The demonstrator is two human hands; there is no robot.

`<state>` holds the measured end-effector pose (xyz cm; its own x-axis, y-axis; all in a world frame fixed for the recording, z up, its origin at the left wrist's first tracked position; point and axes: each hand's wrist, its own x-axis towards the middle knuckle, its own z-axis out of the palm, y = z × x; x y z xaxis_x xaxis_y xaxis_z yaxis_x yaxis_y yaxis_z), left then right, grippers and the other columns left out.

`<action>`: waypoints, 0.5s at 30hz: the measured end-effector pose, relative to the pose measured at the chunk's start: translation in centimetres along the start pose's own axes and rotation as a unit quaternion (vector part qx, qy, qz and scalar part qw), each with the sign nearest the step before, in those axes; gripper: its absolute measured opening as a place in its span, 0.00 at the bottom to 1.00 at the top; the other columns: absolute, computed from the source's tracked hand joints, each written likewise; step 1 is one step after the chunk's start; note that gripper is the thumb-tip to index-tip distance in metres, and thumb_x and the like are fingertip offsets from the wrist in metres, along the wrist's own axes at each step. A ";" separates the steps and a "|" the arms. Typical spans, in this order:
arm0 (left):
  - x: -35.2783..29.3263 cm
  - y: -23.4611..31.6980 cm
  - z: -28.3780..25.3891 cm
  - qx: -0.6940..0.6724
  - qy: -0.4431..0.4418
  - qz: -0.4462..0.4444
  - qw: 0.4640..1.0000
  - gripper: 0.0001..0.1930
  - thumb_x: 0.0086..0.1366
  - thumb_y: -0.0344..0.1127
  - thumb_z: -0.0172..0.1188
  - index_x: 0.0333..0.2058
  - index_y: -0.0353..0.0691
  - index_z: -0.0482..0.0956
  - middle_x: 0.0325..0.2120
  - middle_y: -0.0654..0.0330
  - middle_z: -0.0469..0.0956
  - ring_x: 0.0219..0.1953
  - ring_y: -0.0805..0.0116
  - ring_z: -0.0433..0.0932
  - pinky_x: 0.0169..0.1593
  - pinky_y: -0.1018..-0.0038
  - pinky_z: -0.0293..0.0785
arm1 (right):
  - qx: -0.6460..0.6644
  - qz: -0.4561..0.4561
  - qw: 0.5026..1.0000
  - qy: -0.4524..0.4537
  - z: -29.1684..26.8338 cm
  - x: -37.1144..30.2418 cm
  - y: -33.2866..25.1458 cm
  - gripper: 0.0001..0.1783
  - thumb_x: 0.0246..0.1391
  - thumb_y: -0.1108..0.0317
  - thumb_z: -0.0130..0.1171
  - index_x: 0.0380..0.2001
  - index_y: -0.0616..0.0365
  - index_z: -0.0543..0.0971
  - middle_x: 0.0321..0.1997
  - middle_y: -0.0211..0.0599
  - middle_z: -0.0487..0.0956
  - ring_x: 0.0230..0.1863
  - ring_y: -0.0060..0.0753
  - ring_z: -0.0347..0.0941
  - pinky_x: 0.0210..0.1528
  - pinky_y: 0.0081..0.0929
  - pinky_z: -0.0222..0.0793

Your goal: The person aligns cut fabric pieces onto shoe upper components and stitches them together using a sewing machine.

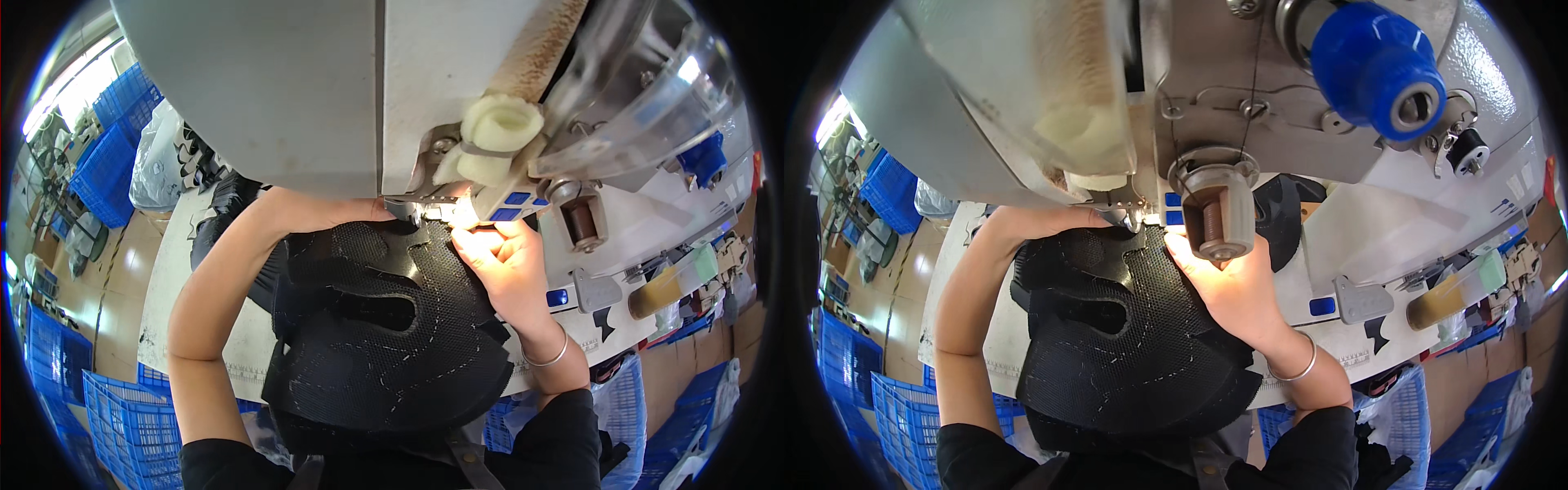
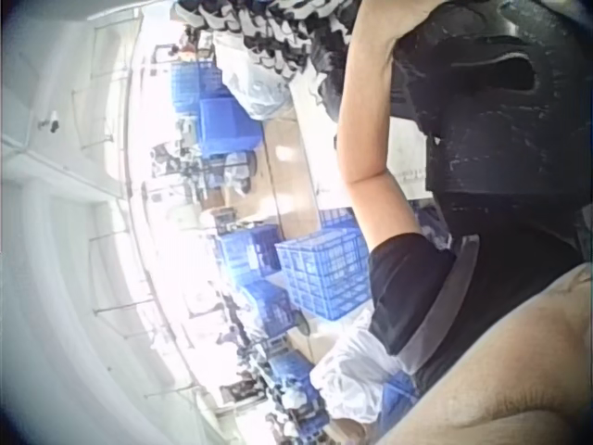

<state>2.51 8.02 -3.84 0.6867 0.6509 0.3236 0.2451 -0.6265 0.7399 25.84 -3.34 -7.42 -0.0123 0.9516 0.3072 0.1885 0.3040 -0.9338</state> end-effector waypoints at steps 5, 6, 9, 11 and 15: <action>-2.7 0.0 1.9 0.176 0.111 0.158 0.965 0.12 0.54 0.35 0.69 0.37 0.39 0.83 0.35 0.55 0.82 0.38 0.63 0.80 0.44 0.69 0.74 | 0.009 -0.029 0.999 0.011 -0.4 0.0 0.6 0.08 0.58 0.79 0.58 0.41 0.70 0.75 0.32 0.35 0.81 0.33 0.15 0.75 0.38 0.13 0.70; -3.8 -0.3 2.1 0.172 0.102 0.206 0.958 0.15 0.54 0.34 0.68 0.41 0.38 0.83 0.41 0.51 0.81 0.45 0.62 0.80 0.49 0.67 0.74 | -0.010 -0.016 1.000 0.002 -0.8 0.1 0.7 0.09 0.58 0.79 0.58 0.41 0.70 0.75 0.33 0.35 0.82 0.34 0.15 0.75 0.38 0.13 0.70; -5.6 1.8 3.4 0.283 0.098 0.246 0.922 0.21 0.44 0.35 0.68 0.41 0.41 0.82 0.47 0.56 0.79 0.52 0.55 0.77 0.56 0.60 0.68 | -0.003 0.010 0.998 -0.055 -0.8 0.3 -0.2 0.11 0.57 0.79 0.59 0.43 0.70 0.74 0.36 0.38 0.82 0.36 0.17 0.76 0.39 0.14 0.72; -6.1 2.1 4.5 0.375 0.109 0.245 0.888 0.23 0.48 0.36 0.67 0.46 0.44 0.80 0.49 0.60 0.78 0.53 0.59 0.76 0.60 0.59 0.66 | 0.012 0.003 0.999 -0.050 -0.7 0.3 -0.1 0.06 0.56 0.74 0.61 0.33 0.67 0.76 0.27 0.27 0.77 0.28 0.11 0.67 0.29 0.14 0.61; -6.0 3.5 4.2 0.398 0.064 0.267 0.875 0.21 0.50 0.35 0.65 0.46 0.43 0.81 0.51 0.60 0.77 0.52 0.61 0.77 0.60 0.61 0.66 | 0.021 0.003 0.999 -0.040 -1.2 -0.1 0.1 0.13 0.56 0.69 0.62 0.19 0.64 0.77 0.15 0.15 0.68 0.19 0.06 0.55 0.18 0.16 0.47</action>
<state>2.07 0.14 -5.69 0.7794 0.1840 0.5990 0.3453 -0.9238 -0.1656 26.99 -3.47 -7.30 -0.0908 0.9537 0.2867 0.1477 0.2976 -0.9432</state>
